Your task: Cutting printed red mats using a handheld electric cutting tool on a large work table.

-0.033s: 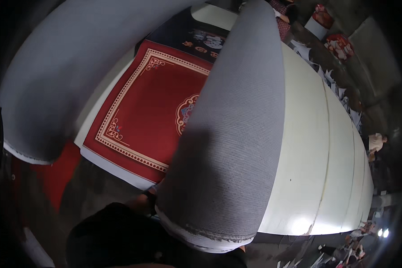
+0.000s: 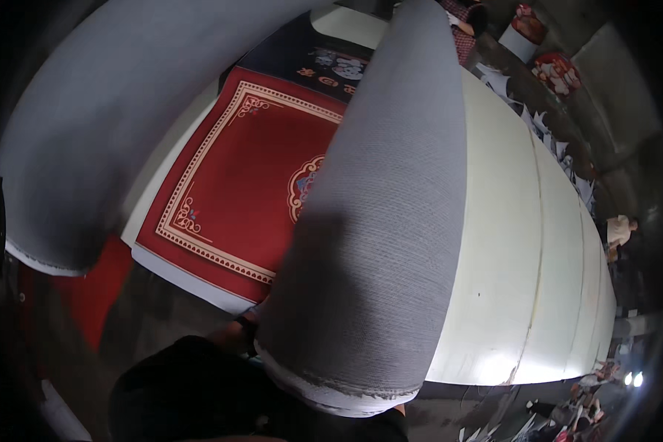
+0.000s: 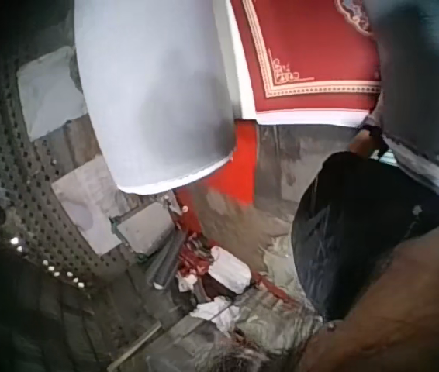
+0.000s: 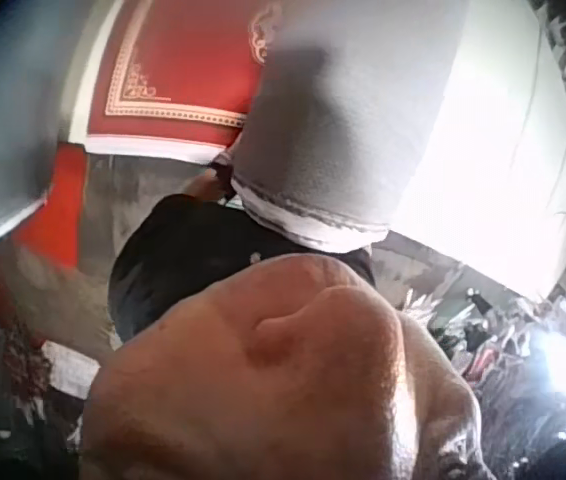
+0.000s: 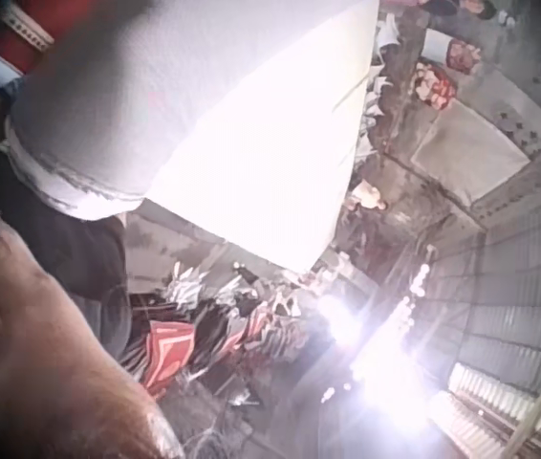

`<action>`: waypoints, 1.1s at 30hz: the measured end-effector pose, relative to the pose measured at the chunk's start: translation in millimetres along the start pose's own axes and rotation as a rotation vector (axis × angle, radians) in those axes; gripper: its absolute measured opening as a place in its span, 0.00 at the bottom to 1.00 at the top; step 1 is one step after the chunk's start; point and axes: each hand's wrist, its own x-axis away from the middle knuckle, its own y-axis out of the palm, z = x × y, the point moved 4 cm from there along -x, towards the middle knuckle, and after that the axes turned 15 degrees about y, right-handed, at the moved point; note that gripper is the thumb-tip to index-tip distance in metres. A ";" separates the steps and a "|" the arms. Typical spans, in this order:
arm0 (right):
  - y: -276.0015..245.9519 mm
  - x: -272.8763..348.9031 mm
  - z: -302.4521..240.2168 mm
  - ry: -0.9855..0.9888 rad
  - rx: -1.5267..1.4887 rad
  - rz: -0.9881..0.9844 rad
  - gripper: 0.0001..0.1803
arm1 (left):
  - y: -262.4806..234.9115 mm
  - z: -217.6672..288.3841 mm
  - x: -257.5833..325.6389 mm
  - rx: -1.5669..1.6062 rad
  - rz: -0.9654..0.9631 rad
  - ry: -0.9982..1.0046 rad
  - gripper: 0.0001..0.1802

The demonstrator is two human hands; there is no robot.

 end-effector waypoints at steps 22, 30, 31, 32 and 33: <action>9.9 116.1 -34.0 -0.241 -0.411 0.403 0.43 | 122.9 45.8 -26.6 -0.091 -0.260 -0.164 0.43; 9.3 202.5 -60.3 -0.226 -0.058 0.252 0.33 | 221.8 6.4 58.2 -0.181 -0.315 -0.239 0.46; -6.4 203.4 -59.5 -0.243 -0.103 0.259 0.33 | 246.9 -1.1 62.3 -0.204 -0.323 -0.279 0.50; -18.9 196.5 -65.8 -0.256 -0.152 0.259 0.33 | 282.3 -0.7 77.2 -0.516 -0.364 -0.128 0.52; -33.8 187.5 -72.7 -0.261 -0.187 0.234 0.33 | 320.8 5.3 97.2 -0.823 -0.378 0.051 0.55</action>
